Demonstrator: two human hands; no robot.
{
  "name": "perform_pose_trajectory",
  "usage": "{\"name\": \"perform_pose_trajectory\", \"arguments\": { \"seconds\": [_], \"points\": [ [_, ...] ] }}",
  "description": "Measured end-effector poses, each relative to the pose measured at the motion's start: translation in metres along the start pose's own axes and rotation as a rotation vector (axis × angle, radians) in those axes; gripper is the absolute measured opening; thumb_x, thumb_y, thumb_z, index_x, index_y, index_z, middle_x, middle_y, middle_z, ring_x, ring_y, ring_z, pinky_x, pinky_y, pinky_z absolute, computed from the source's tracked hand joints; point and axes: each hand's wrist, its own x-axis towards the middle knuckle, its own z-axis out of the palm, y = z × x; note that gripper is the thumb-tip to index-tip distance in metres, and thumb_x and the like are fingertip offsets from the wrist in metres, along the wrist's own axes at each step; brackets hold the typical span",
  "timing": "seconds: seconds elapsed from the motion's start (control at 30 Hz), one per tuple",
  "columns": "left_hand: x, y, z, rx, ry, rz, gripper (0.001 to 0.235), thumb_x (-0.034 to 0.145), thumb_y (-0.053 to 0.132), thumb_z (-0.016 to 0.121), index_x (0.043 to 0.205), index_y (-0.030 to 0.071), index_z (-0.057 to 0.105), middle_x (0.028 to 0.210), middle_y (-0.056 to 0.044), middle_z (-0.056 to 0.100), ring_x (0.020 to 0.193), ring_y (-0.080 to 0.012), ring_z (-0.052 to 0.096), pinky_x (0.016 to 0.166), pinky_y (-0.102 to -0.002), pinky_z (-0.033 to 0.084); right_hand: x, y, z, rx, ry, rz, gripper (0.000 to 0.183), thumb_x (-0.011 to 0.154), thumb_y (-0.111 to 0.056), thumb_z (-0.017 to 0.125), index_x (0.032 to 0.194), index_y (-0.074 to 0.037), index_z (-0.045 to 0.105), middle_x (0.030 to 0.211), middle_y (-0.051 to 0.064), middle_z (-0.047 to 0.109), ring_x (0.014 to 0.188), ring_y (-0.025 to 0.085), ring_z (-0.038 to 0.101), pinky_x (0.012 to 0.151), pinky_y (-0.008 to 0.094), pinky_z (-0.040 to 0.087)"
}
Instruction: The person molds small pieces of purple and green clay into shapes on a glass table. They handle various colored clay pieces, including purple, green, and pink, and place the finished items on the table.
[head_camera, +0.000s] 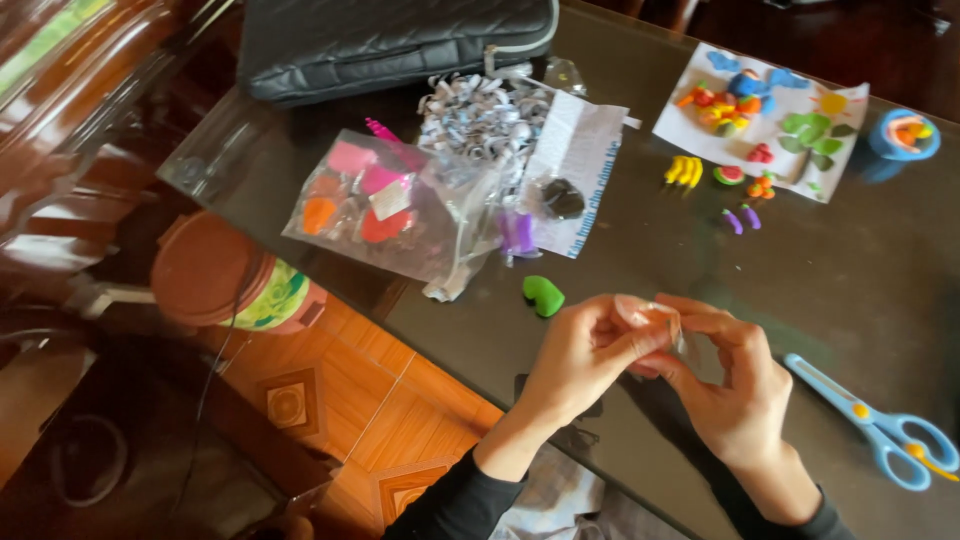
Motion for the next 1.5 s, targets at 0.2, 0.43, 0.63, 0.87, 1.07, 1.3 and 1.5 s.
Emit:
{"name": "perform_pose_trajectory", "arguments": {
  "seconds": [0.2,0.43,0.63,0.87,1.07,1.3,1.5],
  "points": [
    [-0.025,0.054,-0.032,0.460,-0.130,-0.093,0.028,0.100,0.031,0.061,0.104,0.007,0.073,0.085,-0.002,0.069,0.068,-0.0104,0.058,0.068,-0.025,0.048,0.012,-0.006,0.019,-0.085,-0.200,-0.084,0.040,0.087,-0.012,0.079,0.125,-0.011,0.070,0.125,0.001,0.074,0.105,0.011,0.073,0.093,0.026,0.055],
    [-0.016,0.085,-0.079,1.119,0.639,0.585,0.023,0.105,0.028,0.056,0.101,0.007,0.061,0.080,-0.006,0.056,0.074,-0.0262,0.057,0.069,-0.040,0.043,0.091,-0.042,0.059,-0.181,-0.389,0.351,0.046,0.094,-0.035,0.063,0.134,-0.017,0.049,0.094,0.009,0.078,0.095,0.044,0.069,0.082,0.047,0.049],
    [0.061,0.051,-0.132,1.418,0.635,0.167,0.062,0.076,0.011,0.085,0.126,-0.004,0.053,0.115,-0.023,0.056,0.106,-0.0454,0.062,0.088,-0.053,0.054,0.137,-0.018,0.136,-0.249,-0.432,0.174,0.036,0.083,-0.046,0.078,0.107,-0.020,0.077,0.092,0.006,0.080,0.092,0.040,0.074,0.087,0.051,0.057],
    [0.060,0.051,-0.156,1.097,0.731,0.488,0.011,0.098,0.013,0.060,0.095,0.004,0.067,0.079,-0.014,0.064,0.079,-0.0397,0.071,0.071,-0.046,0.056,0.139,-0.019,0.214,-0.090,-0.286,0.059,0.017,0.091,-0.030,0.075,0.100,-0.018,0.081,0.070,0.002,0.074,0.068,0.031,0.073,0.069,0.042,0.059],
    [0.051,0.075,-0.167,1.025,0.698,0.535,0.011,0.095,0.017,0.067,0.092,0.007,0.071,0.077,-0.012,0.072,0.078,-0.0366,0.073,0.070,-0.041,0.057,0.139,-0.025,0.197,0.257,-0.421,0.026,0.018,0.093,-0.006,0.063,0.108,0.004,0.065,0.100,0.022,0.076,0.095,0.048,0.071,0.075,0.056,0.055],
    [0.049,0.080,-0.161,1.007,0.695,0.539,0.013,0.094,0.018,0.068,0.095,0.007,0.074,0.079,-0.013,0.075,0.079,-0.0350,0.075,0.070,-0.041,0.058,0.130,-0.021,0.210,-0.110,-0.361,-0.172,0.024,0.083,-0.026,0.081,0.103,-0.015,0.073,0.082,0.001,0.073,0.076,0.028,0.074,0.065,0.046,0.060],
    [0.052,0.075,-0.168,0.975,0.705,0.557,0.014,0.094,0.014,0.065,0.099,0.005,0.073,0.084,-0.015,0.075,0.081,-0.0358,0.075,0.071,-0.041,0.058,0.149,-0.043,0.178,-0.122,-0.555,-0.143,0.012,0.087,-0.024,0.072,0.086,-0.012,0.071,0.077,0.009,0.069,0.074,0.040,0.072,0.062,0.050,0.056]
  ]
}}
